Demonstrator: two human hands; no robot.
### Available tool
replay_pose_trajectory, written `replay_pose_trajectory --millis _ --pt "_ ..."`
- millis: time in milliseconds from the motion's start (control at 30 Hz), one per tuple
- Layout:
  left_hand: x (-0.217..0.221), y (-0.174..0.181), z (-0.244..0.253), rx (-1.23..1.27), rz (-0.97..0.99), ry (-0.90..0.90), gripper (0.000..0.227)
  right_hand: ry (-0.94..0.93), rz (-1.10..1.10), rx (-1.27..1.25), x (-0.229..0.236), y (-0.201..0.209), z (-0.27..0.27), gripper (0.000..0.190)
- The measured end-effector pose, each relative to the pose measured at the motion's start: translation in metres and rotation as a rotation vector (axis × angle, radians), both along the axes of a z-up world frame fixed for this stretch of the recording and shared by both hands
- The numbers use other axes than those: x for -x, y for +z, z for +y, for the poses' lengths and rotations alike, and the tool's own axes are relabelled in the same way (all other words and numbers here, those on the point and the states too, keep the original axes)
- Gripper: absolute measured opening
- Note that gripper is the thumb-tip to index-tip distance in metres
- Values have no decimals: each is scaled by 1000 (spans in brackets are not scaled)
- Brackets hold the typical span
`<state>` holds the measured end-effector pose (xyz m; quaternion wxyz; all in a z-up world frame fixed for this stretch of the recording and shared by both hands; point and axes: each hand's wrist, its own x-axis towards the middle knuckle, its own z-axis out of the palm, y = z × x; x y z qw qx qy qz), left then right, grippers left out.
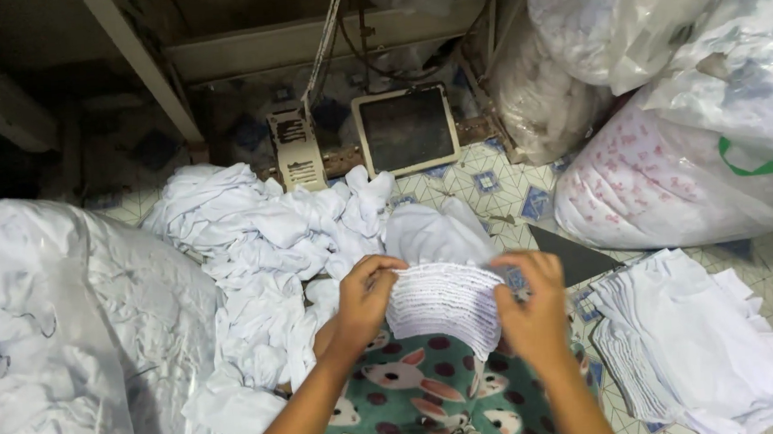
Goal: Picking up, shaking out, and folding small white fabric garments from a large pile on the floor.
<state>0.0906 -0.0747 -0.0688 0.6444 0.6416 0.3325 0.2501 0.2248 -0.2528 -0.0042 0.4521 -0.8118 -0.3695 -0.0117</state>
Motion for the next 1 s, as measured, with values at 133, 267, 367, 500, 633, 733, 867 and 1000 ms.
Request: replay_pose_trajectory --millis 133,267,367,500,633,733,867,1000 --pt "-10 2 -12 -404 -179 47 13 128 -443 42 17 -10 43 17" --pt "-16 -20 -34 -399 -233 122 22 41 -598 102 19 -59 41 22" --pt "2 -20 -48 -359 -296 87 30 88 -338 120 28 -77 19 21" --pt "18 -20 -44 -264 -353 -38 19 43 -366 163 41 -89 11 32" --pt "33 -47 6 -258 -30 -87 40 31 -414 216 44 -91 13 42" --pt "52 -160 99 -932 437 -90 37 61 -438 213 39 -86 13 44" --pt "103 -175 137 -911 1243 -267 59 103 -328 241 33 -67 10 44" --pt "118 -119 135 -1096 599 -256 21 104 -228 205 21 -55 9 31"
